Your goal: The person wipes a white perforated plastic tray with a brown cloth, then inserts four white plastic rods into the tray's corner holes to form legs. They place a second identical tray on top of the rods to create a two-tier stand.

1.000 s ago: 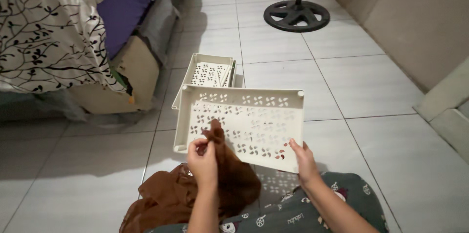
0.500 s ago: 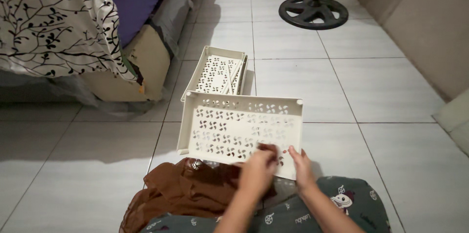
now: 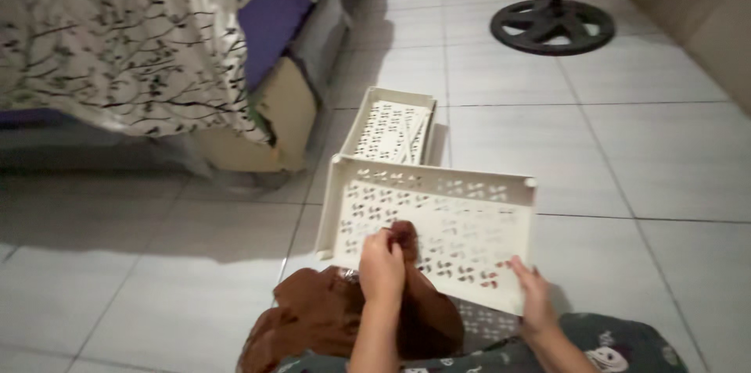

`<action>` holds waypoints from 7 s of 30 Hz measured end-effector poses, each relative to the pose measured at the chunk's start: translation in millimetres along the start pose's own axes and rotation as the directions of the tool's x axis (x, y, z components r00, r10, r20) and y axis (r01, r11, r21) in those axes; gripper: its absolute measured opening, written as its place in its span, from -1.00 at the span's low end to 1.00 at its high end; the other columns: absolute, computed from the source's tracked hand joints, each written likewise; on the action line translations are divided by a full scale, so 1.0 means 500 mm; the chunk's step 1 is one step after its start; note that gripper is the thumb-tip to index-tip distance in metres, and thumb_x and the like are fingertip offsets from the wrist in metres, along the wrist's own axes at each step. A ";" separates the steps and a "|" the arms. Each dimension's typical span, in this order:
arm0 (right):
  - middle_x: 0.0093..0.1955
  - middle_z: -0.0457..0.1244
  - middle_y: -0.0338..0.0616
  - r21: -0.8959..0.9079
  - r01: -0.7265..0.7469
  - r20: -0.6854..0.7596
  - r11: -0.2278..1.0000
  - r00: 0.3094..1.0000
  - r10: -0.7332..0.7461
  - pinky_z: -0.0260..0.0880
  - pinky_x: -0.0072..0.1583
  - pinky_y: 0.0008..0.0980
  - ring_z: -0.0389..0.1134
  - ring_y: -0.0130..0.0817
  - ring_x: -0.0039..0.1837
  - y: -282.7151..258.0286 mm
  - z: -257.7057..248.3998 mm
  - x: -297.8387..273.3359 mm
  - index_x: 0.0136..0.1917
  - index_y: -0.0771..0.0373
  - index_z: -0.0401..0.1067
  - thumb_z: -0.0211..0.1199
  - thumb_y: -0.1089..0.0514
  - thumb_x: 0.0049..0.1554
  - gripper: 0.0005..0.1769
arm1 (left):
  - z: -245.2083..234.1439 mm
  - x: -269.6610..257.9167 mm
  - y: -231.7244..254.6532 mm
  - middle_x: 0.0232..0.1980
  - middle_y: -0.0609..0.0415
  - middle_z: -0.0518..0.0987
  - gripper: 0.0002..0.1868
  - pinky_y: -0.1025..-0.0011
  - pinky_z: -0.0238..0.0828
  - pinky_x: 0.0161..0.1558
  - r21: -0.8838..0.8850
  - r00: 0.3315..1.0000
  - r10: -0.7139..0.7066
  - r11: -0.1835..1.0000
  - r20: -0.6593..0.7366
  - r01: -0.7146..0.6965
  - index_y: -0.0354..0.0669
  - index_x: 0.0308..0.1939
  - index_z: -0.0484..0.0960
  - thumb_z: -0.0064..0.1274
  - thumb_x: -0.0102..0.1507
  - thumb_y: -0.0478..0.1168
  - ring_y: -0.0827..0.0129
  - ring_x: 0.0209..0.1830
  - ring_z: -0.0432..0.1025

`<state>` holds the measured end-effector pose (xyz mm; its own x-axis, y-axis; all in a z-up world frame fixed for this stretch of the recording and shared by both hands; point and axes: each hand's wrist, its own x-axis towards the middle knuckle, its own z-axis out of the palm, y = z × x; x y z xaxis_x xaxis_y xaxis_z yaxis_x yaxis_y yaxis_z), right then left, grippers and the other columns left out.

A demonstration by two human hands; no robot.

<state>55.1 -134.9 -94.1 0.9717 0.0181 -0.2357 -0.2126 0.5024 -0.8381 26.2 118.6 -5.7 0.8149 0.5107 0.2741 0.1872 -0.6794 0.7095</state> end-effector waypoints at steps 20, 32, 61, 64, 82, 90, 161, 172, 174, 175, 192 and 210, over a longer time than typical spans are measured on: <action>0.09 0.37 -0.01 -0.035 -0.018 -0.060 0.999 0.998 0.016 0.41 -0.01 -0.19 0.43 -0.24 -0.01 -0.023 0.016 -0.017 0.38 0.31 0.29 0.07 -0.07 0.21 -0.43 | 0.094 -0.051 0.057 0.11 -0.07 0.58 -0.64 0.07 0.29 0.19 0.272 0.856 0.512 0.816 0.069 -0.510 -0.24 0.05 0.63 -0.08 0.26 -0.17 0.07 0.12 0.42; 0.09 0.38 0.09 0.029 0.014 0.047 0.999 0.999 -0.016 0.45 0.12 -0.17 0.43 -0.11 0.07 -0.054 0.037 -0.041 0.26 0.39 0.35 0.08 -0.07 0.21 -0.47 | 0.132 -0.173 0.111 -0.10 -0.19 0.56 -0.71 -0.06 0.18 0.45 0.043 0.814 0.572 0.815 0.103 -0.578 -0.32 -0.15 0.61 0.01 0.21 -0.15 -0.10 0.06 0.44; 0.03 0.39 -0.02 -0.062 0.083 0.106 0.995 0.991 -0.076 0.46 0.10 -0.29 0.44 -0.23 0.06 -0.055 0.026 -0.028 0.19 0.38 0.38 0.00 -0.08 0.26 -0.51 | 0.090 -0.173 0.143 0.20 -0.19 0.59 -0.71 -0.07 0.20 0.32 -0.196 0.611 0.775 0.632 0.162 -0.750 -0.30 -0.07 0.61 0.03 0.19 -0.22 0.05 0.23 0.44; 0.07 0.36 -0.03 0.035 0.039 -0.003 0.999 0.999 -0.039 0.40 0.11 -0.25 0.38 -0.20 0.06 -0.058 0.033 -0.026 0.31 0.35 0.35 0.04 -0.06 0.29 -0.50 | 0.083 -0.099 0.110 0.23 -0.15 0.56 -0.64 0.04 0.22 0.39 -0.009 0.726 0.683 0.729 0.084 -0.684 -0.32 0.04 0.58 -0.01 0.20 -0.23 0.05 0.25 0.41; 0.15 0.23 0.14 -0.138 0.036 0.017 0.990 0.999 -0.034 0.17 -0.04 -0.06 0.16 -0.08 0.01 -0.007 -0.004 -0.008 0.56 0.44 0.31 0.13 0.00 0.38 -0.38 | 0.076 -0.133 0.151 0.12 -0.05 0.57 -0.74 0.23 0.52 -0.03 -0.219 0.753 0.643 0.761 0.138 -0.610 -0.19 0.03 0.59 -0.04 0.28 -0.30 0.03 0.10 0.50; 0.23 0.29 -0.09 -0.126 0.163 0.029 0.979 0.987 -0.161 0.27 0.25 -0.34 0.30 -0.33 0.23 -0.018 0.006 -0.008 0.38 0.39 0.30 0.10 -0.03 0.25 -0.44 | 0.053 -0.109 0.139 -0.11 0.06 0.67 -0.88 0.17 0.49 -0.12 -0.208 0.764 0.630 0.773 0.139 -0.600 -0.13 -0.30 0.69 0.06 0.12 -0.32 0.08 -0.10 0.53; 0.19 0.33 -0.09 0.295 0.078 -0.058 0.952 0.996 -0.064 0.37 0.19 -0.10 0.36 -0.18 0.22 -0.120 0.006 -0.013 0.34 0.17 0.28 0.24 0.09 0.14 -0.49 | -0.013 0.067 -0.134 -0.17 0.09 0.50 -0.81 0.20 0.34 -0.13 0.307 0.660 0.708 0.588 0.252 -0.749 0.04 -0.19 0.58 0.04 0.11 -0.23 0.14 -0.09 0.42; 0.17 0.41 0.15 -0.013 -0.340 0.175 0.940 0.925 0.337 0.42 0.28 -0.05 0.45 -0.05 0.20 -0.018 -0.025 0.015 0.23 0.39 0.45 0.22 0.05 0.07 -0.48 | 0.031 -0.063 0.035 -0.10 0.12 0.53 -0.77 0.22 0.28 0.00 -0.044 0.509 0.831 0.531 0.224 -0.846 0.01 -0.06 0.62 -0.04 0.24 -0.21 0.21 -0.05 0.44; 0.10 0.42 0.22 -0.054 -0.286 0.137 0.957 0.947 0.290 0.48 0.24 -0.05 0.47 0.02 0.14 -0.008 -0.034 0.025 0.18 0.45 0.47 0.24 0.08 0.08 -0.52 | 0.051 -0.069 0.024 -0.11 0.13 0.53 -0.77 0.21 0.27 0.02 -0.052 0.502 0.825 0.531 0.260 -0.846 0.02 -0.04 0.63 -0.05 0.25 -0.22 0.22 -0.05 0.44; 0.07 0.43 0.25 -0.076 -0.260 0.119 0.963 0.956 0.267 0.51 0.22 -0.04 0.48 0.05 0.11 -0.006 -0.038 0.027 0.15 0.48 0.49 0.25 0.10 0.08 -0.54 | 0.064 -0.069 0.016 -0.10 0.14 0.53 -0.78 0.20 0.27 0.05 -0.049 0.495 0.819 0.529 0.292 -0.847 0.01 -0.05 0.63 -0.05 0.27 -0.23 0.23 -0.03 0.44; 0.07 0.43 0.13 -0.253 -0.227 -0.078 0.940 0.974 0.214 0.53 0.18 -0.10 0.51 0.00 0.07 -0.035 -0.019 0.012 0.22 0.40 0.42 0.32 0.05 0.04 -0.47 | 0.080 -0.065 -0.019 0.08 -0.01 0.51 -0.73 -0.26 -0.06 0.42 0.294 0.510 0.762 0.420 0.400 -0.859 -0.11 -0.12 0.63 0.09 0.11 -0.17 0.15 0.22 0.37; -0.03 0.39 0.03 -0.318 -0.150 -0.175 0.936 0.980 0.097 0.54 0.06 -0.25 0.47 -0.15 -0.04 -0.020 -0.027 0.015 0.14 0.41 0.41 0.39 0.08 0.01 -0.50 | 0.108 -0.098 -0.020 -0.04 0.13 0.63 -0.58 0.11 0.30 0.15 -0.147 0.418 0.654 0.629 0.630 -0.763 -0.01 0.02 0.62 0.23 0.06 -0.27 0.18 0.06 0.50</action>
<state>63.0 -151.4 -94.4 0.9132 -0.0851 -0.3985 -0.3773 0.1926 -0.9058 13.7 71.8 -61.1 0.8088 -0.5629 0.1700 -0.5848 -0.7398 0.3328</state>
